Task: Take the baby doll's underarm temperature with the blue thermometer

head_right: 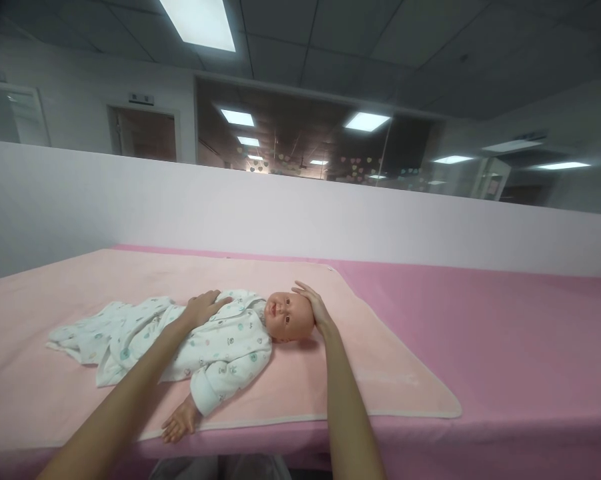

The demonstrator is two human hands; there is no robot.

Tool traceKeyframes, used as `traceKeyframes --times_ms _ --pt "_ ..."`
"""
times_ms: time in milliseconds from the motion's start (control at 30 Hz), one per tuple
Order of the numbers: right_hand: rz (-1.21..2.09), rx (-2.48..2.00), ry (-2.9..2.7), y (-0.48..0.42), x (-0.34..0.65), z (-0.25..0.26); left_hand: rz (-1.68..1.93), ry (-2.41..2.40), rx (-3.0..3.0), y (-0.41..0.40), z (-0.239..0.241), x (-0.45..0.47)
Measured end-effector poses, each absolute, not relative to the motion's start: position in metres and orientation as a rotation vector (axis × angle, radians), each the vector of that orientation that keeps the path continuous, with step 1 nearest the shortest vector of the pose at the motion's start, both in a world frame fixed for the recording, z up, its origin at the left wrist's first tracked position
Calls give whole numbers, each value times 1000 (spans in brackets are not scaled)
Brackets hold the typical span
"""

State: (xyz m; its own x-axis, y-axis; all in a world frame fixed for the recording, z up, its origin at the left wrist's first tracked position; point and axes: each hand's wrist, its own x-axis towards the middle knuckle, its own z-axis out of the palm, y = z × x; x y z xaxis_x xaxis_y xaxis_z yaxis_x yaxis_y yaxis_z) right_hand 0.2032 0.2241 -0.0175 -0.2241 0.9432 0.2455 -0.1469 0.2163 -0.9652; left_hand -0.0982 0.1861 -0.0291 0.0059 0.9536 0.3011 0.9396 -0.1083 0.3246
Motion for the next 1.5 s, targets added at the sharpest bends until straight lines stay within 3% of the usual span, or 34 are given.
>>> traceKeyframes --times_ms 700,1500 --pt "1049 -857 -1409 226 203 -17 731 2074 2193 181 -25 -95" --pt "1048 -830 -1370 223 200 -17 705 2109 2194 178 -24 -95"
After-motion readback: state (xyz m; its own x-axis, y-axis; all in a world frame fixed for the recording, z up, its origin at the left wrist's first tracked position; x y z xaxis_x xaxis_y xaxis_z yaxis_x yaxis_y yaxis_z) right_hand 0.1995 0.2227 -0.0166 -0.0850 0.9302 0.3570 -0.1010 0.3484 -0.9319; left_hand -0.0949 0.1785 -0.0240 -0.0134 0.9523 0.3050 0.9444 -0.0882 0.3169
